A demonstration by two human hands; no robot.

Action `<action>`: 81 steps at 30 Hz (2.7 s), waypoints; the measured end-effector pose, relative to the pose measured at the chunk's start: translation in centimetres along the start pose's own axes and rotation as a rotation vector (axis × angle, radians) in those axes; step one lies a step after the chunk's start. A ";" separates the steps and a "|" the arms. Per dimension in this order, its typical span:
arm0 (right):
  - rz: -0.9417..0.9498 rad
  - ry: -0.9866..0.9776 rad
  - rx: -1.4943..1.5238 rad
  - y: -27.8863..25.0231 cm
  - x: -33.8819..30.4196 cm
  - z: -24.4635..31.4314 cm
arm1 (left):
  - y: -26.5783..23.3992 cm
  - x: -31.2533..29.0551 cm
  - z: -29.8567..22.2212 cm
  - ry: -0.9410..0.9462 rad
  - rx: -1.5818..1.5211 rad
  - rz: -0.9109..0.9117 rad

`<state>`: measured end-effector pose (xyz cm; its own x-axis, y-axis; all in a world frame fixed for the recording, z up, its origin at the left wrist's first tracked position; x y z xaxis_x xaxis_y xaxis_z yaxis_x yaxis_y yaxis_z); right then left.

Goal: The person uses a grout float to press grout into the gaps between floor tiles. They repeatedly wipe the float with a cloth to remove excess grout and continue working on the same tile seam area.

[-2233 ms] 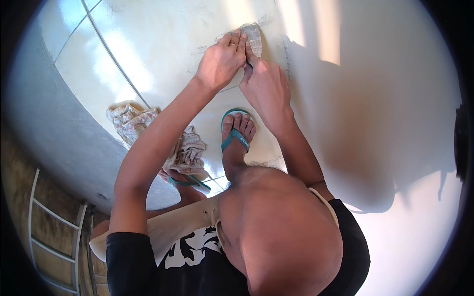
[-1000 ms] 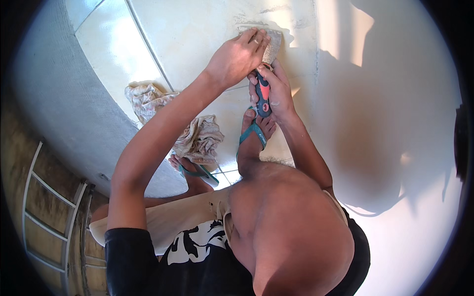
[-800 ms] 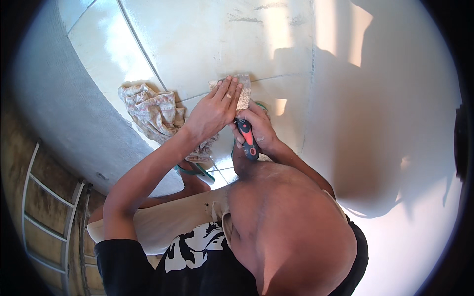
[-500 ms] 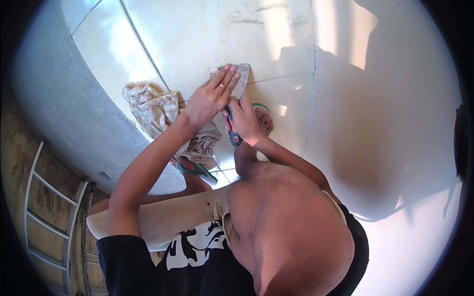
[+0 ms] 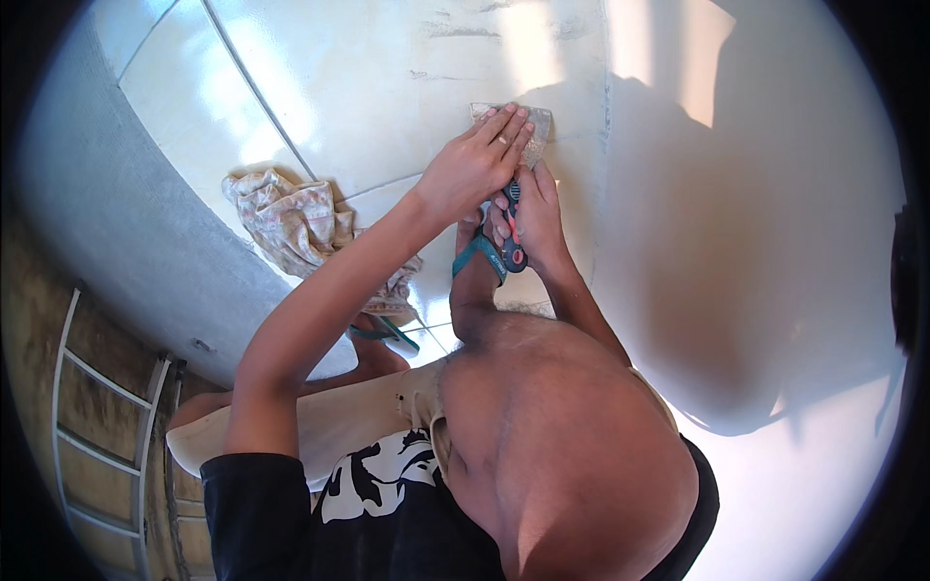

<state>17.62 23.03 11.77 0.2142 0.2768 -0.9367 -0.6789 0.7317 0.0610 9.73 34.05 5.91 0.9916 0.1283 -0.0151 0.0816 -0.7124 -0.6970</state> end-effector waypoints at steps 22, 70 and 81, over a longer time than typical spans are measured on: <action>-0.084 0.003 -0.071 -1.3 0.4 3.4 | 0.8 3.4 0.1 -0.045 -0.149 -0.039; 0.085 0.083 -0.107 -3.4 0.1 4.2 | 0.7 3.0 -1.1 -0.063 0.006 -0.026; 0.069 0.067 -0.204 -2.2 0.5 3.6 | 0.6 1.9 -0.7 -0.079 0.073 -0.052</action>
<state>21.75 23.75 12.38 0.1198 0.2747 -0.9541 -0.8199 0.5692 0.0609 11.75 33.41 6.00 0.9750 0.2197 -0.0320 0.1223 -0.6519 -0.7484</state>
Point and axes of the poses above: each hand's wrist, its own x-axis towards the middle knuckle, its own y-axis out of the palm, z = x × y, the point moved 1 cm from there along x, towards the middle knuckle, and after that the axes turned 10 degrees about -x, right-handed, at the moved point
